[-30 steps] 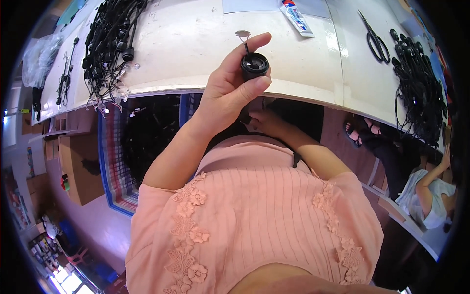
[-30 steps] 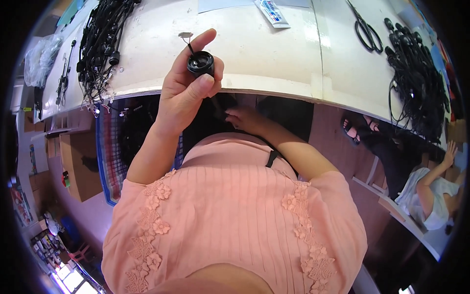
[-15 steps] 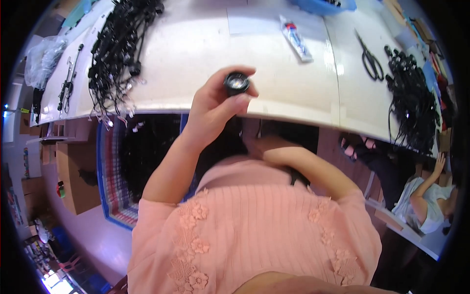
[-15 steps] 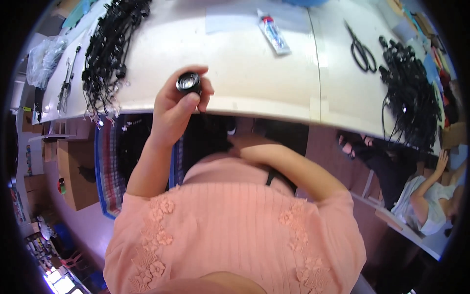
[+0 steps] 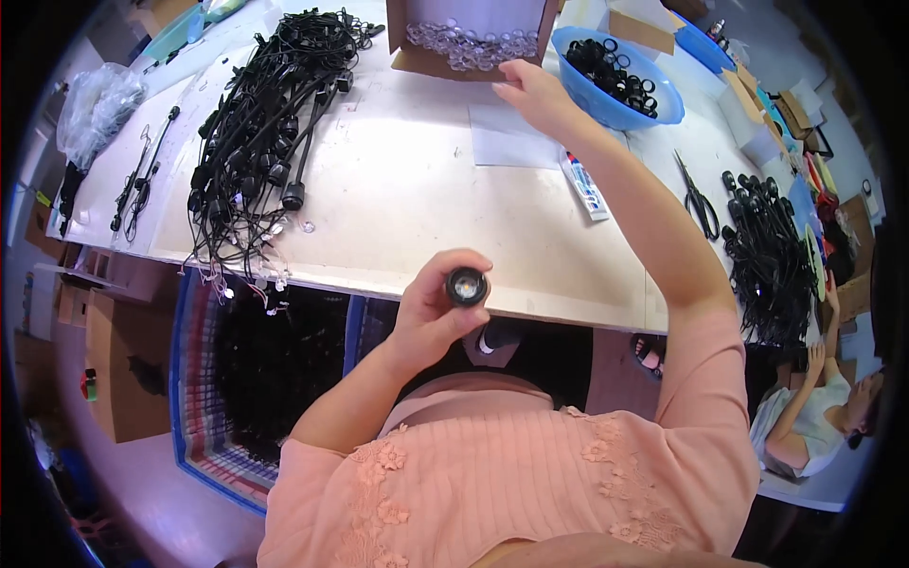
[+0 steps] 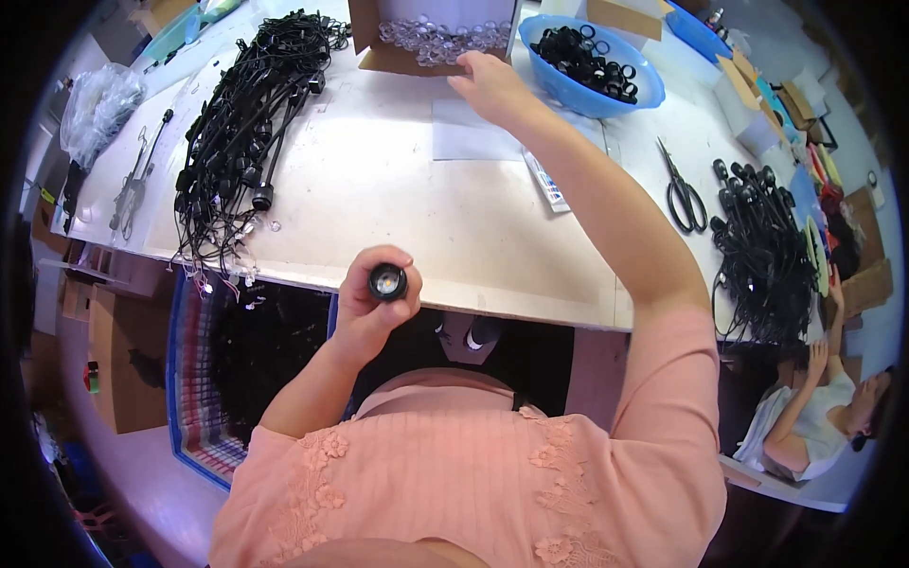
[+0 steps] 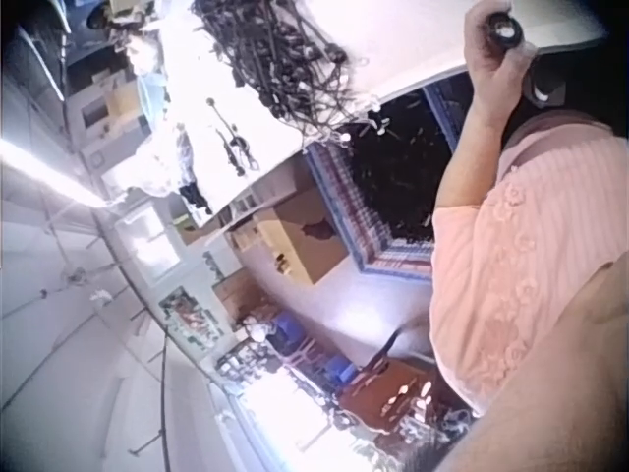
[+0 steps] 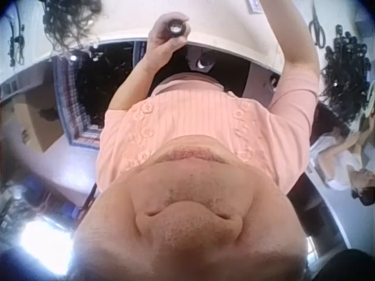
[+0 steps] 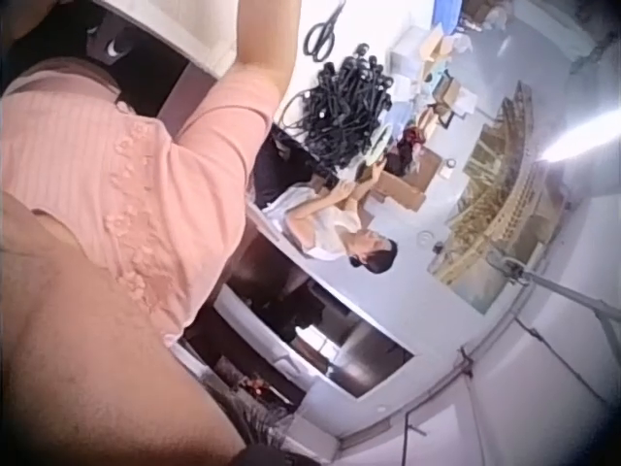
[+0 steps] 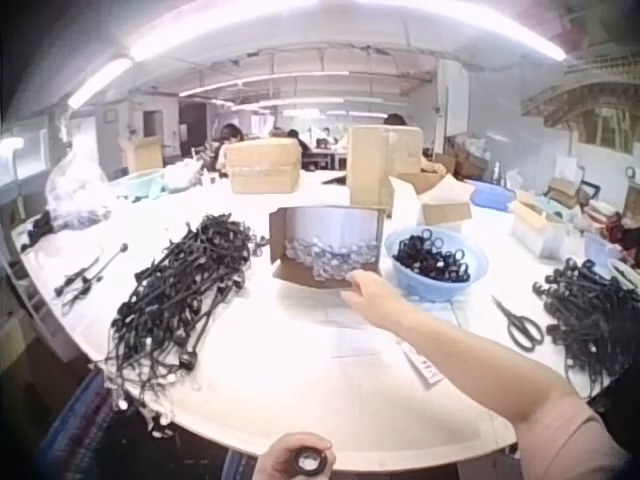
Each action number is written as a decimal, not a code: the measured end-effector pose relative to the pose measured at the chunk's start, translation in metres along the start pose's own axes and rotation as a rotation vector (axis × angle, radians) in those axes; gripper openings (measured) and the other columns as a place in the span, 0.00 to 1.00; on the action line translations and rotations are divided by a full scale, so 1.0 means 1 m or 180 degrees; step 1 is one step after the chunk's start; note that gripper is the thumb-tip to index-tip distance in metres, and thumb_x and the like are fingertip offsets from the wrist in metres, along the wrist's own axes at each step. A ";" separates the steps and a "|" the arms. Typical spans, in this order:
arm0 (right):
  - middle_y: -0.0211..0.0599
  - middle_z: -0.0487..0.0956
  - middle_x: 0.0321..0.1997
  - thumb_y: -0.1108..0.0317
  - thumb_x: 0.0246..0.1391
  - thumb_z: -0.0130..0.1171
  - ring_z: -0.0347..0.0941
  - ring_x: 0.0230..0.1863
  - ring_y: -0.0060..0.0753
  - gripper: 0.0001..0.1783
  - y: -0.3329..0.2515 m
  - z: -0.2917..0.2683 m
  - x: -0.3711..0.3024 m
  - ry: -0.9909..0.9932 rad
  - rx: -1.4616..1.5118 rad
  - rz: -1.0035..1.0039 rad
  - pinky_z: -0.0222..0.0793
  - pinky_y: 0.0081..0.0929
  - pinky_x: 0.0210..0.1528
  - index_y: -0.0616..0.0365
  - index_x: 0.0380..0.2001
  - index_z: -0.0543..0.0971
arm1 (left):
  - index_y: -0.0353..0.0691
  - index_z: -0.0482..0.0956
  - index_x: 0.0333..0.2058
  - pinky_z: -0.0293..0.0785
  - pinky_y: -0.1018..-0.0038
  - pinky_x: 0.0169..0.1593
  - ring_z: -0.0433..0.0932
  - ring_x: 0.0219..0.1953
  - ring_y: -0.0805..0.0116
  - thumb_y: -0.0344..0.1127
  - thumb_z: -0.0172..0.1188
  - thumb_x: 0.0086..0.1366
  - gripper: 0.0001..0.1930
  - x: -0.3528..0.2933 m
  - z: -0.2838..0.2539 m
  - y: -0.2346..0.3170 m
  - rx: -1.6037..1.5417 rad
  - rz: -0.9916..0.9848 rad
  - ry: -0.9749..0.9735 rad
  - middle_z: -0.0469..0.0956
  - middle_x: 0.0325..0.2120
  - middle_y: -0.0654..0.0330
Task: The person assembles electronic components and small plastic parts using a glue tube to join them together.
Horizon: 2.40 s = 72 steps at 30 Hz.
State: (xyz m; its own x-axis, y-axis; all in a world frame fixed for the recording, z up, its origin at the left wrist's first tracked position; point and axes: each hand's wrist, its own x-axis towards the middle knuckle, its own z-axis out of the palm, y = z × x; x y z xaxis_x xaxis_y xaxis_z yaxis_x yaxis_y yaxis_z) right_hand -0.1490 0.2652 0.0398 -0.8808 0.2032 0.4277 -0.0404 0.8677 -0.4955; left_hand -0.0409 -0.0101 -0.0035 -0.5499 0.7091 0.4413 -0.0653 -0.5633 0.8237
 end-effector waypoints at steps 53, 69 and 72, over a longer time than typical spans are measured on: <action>0.43 0.70 0.45 0.58 0.51 0.50 0.65 0.46 0.45 0.18 -0.021 0.015 -0.084 -0.0594 -0.1043 -0.1117 0.60 0.34 0.49 0.55 0.43 0.71 | 0.31 0.60 0.52 0.55 0.86 0.24 0.60 0.22 0.82 0.50 0.51 0.59 0.30 -0.025 -0.020 0.003 -0.0388 -0.0297 0.0076 0.65 0.20 0.67; 0.30 0.74 0.30 0.63 0.46 0.57 0.67 0.32 0.31 0.09 -0.019 -0.011 -0.120 -0.0051 -0.1075 -0.1020 0.63 0.25 0.35 0.52 0.31 0.78 | 0.32 0.64 0.47 0.54 0.85 0.23 0.59 0.19 0.81 0.59 0.49 0.56 0.33 -0.020 -0.006 0.000 0.0152 -0.0730 0.0232 0.64 0.16 0.66; 0.28 0.73 0.29 0.62 0.46 0.57 0.66 0.30 0.26 0.09 -0.023 -0.013 -0.121 -0.0388 -0.0527 -0.0484 0.62 0.21 0.34 0.53 0.30 0.79 | 0.32 0.65 0.47 0.53 0.85 0.23 0.59 0.18 0.81 0.58 0.50 0.56 0.33 -0.018 -0.002 -0.001 0.0108 -0.0659 0.0279 0.64 0.16 0.66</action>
State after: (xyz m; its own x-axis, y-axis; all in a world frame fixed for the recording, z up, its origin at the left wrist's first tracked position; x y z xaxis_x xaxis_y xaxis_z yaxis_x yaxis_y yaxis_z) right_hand -0.0354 0.2265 0.0100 -0.9212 0.0172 0.3886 -0.1078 0.9486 -0.2974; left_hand -0.0328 -0.0236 -0.0132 -0.5981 0.7677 0.2301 -0.1571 -0.3939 0.9056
